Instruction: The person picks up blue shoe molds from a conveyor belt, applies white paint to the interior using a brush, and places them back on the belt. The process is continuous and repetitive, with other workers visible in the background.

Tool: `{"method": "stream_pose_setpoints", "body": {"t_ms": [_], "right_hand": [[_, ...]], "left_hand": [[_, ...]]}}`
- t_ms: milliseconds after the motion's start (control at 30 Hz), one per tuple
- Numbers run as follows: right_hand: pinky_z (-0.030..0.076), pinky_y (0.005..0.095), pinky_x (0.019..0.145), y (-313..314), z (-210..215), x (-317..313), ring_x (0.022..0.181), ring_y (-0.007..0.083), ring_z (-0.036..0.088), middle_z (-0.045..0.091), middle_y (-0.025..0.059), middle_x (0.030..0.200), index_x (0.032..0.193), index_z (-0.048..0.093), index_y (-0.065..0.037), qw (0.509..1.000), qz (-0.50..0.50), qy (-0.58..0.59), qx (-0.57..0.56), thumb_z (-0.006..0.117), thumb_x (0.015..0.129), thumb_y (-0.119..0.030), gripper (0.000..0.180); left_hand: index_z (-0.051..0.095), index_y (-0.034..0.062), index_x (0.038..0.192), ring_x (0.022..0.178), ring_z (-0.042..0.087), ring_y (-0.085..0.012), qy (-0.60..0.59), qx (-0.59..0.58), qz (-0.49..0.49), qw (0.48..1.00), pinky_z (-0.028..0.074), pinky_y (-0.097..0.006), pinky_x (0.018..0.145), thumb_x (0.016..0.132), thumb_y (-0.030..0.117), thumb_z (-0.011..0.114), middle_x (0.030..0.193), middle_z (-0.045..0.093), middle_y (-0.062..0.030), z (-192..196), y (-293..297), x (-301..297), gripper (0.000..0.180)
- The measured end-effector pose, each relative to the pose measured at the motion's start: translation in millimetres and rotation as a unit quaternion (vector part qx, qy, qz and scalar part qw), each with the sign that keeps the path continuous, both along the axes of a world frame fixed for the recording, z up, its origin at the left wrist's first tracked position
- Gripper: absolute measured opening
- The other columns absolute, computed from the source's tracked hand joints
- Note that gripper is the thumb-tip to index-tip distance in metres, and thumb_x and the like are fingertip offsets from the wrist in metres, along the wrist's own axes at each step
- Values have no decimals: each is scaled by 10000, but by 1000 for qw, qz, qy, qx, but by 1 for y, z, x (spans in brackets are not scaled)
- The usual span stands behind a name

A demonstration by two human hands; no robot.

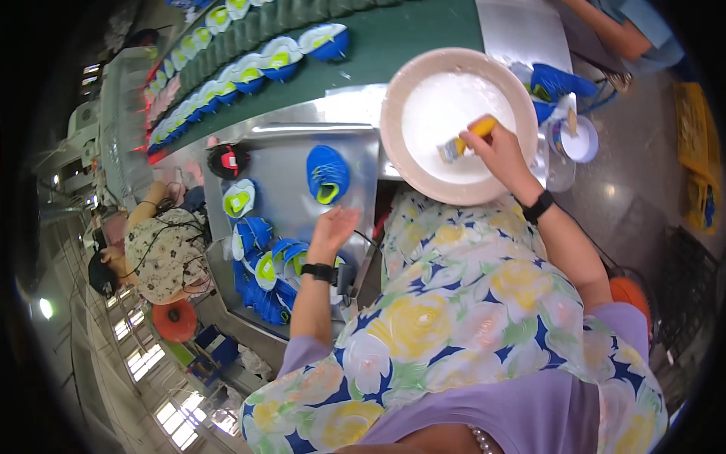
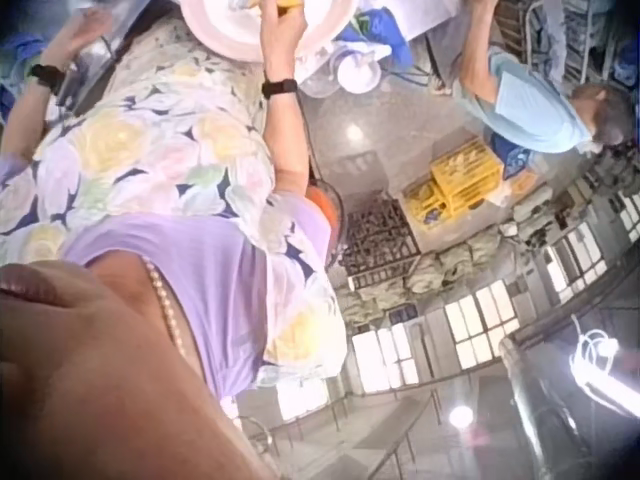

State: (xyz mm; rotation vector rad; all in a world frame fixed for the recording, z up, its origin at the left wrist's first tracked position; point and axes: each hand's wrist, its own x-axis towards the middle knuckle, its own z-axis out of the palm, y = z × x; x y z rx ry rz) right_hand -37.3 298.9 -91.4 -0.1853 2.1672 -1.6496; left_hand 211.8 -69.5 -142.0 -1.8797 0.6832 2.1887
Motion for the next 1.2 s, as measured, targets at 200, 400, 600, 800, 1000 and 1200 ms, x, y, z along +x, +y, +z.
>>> {"method": "stream_pose_setpoints", "body": {"t_ms": [200, 400, 600, 800, 1000, 1200], "right_hand": [[478, 284, 604, -28, 1, -5, 647, 166, 616, 660, 105, 760, 958, 626, -20, 997, 37, 68, 29, 710, 887, -215, 224], [504, 408, 772, -52, -3, 10, 840, 337, 641, 655, 159, 888, 981, 611, -30, 937, 286, 175, 94, 663, 878, -191, 198], [498, 415, 777, 4, 25, -21, 866, 348, 626, 638, 157, 901, 951, 592, -28, 949, 185, 236, 94, 654, 873, -173, 176], [479, 332, 655, 27, 69, -53, 696, 254, 620, 649, 127, 791, 974, 601, -23, 977, 124, 175, 1, 640, 925, -236, 222], [465, 335, 606, 15, 89, -57, 647, 216, 617, 654, 125, 743, 993, 634, -18, 973, 69, 209, -72, 667, 902, -276, 276], [491, 313, 577, 26, 80, -40, 609, 251, 644, 660, 163, 701, 842, 636, 51, 992, -38, 123, 10, 704, 872, -331, 389]], "left_hand": [[587, 26, 1178, 1065, 586, -309, -2, -713, -496, 496, 487, -431, 901, 845, 38, 595, 1235, 580, -168, 39, -8, -24, 333], [610, 105, 1150, 1084, 562, -372, 26, -644, -641, 417, 483, -427, 901, 769, 9, 605, 1198, 587, -146, 2, -33, -83, 394], [508, 78, 1311, 1150, 581, -306, 226, -574, -511, 599, 485, -382, 952, 891, 137, 611, 1300, 575, -116, 69, -31, -132, 436], [402, 71, 1448, 1219, 548, -218, 239, -180, -378, 876, 462, -367, 1030, 969, 192, 578, 1375, 535, -86, 99, -15, -154, 525], [433, 36, 1414, 1176, 573, -207, 307, -174, -506, 787, 470, -354, 1013, 961, 154, 578, 1344, 557, -106, 103, 44, -191, 491], [432, 34, 1390, 1165, 586, -231, 390, -293, -340, 804, 498, -385, 976, 987, 180, 525, 1306, 574, -129, 87, 94, -201, 438]]}}
